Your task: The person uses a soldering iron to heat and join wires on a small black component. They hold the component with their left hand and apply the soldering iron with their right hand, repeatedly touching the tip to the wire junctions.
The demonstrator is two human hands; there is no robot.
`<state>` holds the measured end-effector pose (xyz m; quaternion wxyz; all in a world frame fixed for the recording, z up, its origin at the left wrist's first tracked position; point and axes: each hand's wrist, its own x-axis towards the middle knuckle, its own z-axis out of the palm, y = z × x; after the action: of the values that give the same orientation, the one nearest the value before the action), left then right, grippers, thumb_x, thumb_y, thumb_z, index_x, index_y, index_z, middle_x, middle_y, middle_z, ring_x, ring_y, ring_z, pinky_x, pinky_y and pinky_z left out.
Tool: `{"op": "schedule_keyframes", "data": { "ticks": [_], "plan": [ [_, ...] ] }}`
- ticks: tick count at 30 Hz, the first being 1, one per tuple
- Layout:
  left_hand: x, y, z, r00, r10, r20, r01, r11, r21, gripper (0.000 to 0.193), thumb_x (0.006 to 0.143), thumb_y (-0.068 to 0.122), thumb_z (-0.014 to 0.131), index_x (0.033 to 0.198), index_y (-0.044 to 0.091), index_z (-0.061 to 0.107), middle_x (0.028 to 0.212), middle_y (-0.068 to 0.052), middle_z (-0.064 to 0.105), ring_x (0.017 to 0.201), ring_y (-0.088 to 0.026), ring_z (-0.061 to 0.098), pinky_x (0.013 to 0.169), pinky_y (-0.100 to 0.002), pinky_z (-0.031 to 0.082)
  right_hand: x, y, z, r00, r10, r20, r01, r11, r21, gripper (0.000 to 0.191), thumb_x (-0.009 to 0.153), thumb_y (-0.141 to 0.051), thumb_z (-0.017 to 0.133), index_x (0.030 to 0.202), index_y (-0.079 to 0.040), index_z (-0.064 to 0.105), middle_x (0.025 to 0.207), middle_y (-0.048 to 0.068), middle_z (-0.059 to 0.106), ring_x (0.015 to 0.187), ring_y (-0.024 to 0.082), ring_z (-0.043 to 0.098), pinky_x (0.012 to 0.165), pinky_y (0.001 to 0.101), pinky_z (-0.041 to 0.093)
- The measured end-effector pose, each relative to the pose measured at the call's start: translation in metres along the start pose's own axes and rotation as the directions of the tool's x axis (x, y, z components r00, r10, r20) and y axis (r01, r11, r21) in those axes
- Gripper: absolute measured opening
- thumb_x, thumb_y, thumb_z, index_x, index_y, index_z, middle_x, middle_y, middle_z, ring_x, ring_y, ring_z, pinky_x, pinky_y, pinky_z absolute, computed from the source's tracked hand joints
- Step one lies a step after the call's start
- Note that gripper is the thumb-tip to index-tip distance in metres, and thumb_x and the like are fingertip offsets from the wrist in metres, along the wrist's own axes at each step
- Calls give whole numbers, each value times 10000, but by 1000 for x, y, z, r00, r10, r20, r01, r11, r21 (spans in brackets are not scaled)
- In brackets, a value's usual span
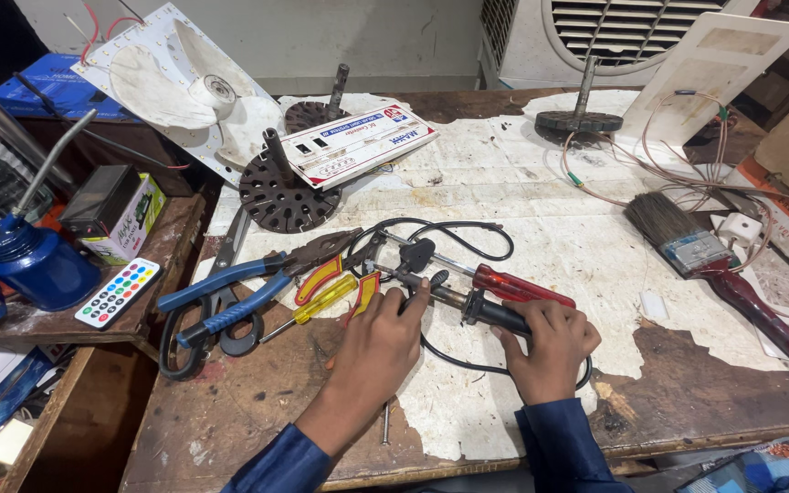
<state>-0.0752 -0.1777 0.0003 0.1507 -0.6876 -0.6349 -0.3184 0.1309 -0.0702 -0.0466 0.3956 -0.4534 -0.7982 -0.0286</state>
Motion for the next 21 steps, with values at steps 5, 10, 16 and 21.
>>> {"op": "schedule_keyframes", "data": {
  "ticks": [5, 10, 16, 21],
  "plan": [
    [0, 1, -2, 998, 55, 42, -55, 998, -2, 574, 743, -24, 697, 1316, -36, 654, 882, -196, 649, 781, -311, 685, 639, -400, 606, -2, 5, 3, 995, 77, 64, -78, 997, 23, 378, 757, -250, 847, 1100, -165, 712, 988, 16, 657, 1076, 263, 539, 1023, 466, 298],
    [1, 1, -5, 999, 20, 27, -19, 1000, -21, 567, 737, -10, 706, 1301, -41, 661, 861, -201, 650, 782, -332, 681, 637, -407, 607, -3, 4, 2, 999, 39, 36, -40, 999, 11, 368, 772, -233, 815, 1110, -129, 715, 1022, 45, 668, 1079, 283, 530, 1025, 484, 288],
    [2, 1, -5, 1000, 9, 19, -9, 1000, -3, 526, 754, -7, 698, 1279, -25, 678, 857, -200, 654, 781, -342, 680, 635, -415, 605, -4, 0, 1, 999, 37, -3, -37, 999, -37, 277, 772, -230, 807, 1018, -110, 763, 994, 24, 674, 1096, 278, 514, 1041, 545, 243],
    [2, 1, -6, 998, 55, 34, -54, 998, -25, 509, 785, -7, 700, 1293, -30, 666, 848, -196, 651, 772, -323, 692, 627, -411, 606, -4, 5, 5, 996, 80, 33, -80, 997, -9, 276, 795, -216, 786, 1046, -102, 770, 995, 21, 671, 1063, 264, 512, 1026, 515, 251]
  ]
}}
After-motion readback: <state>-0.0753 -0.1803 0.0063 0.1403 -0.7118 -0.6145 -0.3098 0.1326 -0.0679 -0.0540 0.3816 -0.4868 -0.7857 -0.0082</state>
